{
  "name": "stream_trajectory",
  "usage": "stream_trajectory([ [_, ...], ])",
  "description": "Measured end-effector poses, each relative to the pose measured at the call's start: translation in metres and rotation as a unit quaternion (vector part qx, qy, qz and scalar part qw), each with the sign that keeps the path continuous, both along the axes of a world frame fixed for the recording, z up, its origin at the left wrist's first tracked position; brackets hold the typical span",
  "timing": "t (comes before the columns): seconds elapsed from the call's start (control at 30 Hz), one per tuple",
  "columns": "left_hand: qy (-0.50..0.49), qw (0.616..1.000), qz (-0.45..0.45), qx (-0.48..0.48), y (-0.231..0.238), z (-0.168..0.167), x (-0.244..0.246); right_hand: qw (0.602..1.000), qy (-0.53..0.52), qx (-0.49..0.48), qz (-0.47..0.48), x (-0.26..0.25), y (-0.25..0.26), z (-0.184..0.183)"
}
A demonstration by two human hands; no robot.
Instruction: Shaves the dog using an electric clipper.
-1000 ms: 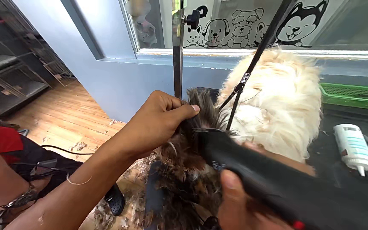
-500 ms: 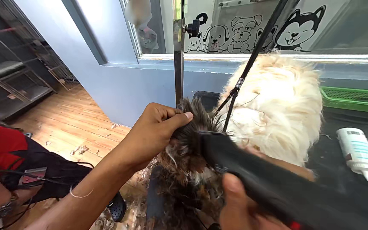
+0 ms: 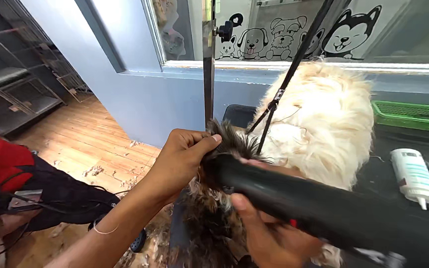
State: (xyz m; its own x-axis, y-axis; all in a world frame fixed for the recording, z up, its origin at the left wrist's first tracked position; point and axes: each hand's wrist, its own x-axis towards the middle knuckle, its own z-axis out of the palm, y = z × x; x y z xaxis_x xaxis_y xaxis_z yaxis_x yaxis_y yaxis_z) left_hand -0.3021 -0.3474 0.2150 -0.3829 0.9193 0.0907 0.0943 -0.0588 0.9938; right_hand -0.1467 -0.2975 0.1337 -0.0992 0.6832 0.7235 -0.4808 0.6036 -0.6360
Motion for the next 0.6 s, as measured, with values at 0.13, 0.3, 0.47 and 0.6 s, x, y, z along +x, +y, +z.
stream_trajectory([
  [0.13,-0.021,1.000,0.016,0.008,-0.001,-0.006,0.001,0.997,-0.022,-0.013,0.069,0.014,-0.004,-0.001],
  [0.3,-0.062,0.998,0.029,0.019,-0.002,-0.016,0.003,0.996,0.022,-0.019,-0.083,0.020,0.005,0.005],
  [0.47,0.001,0.998,0.053,0.035,0.003,-0.022,0.005,0.999,-0.011,-0.026,0.034,0.003,-0.005,0.001],
  [0.6,-0.023,0.996,0.072,0.040,0.001,-0.025,0.000,1.000,-0.004,-0.003,0.009,0.020,0.006,0.003],
])
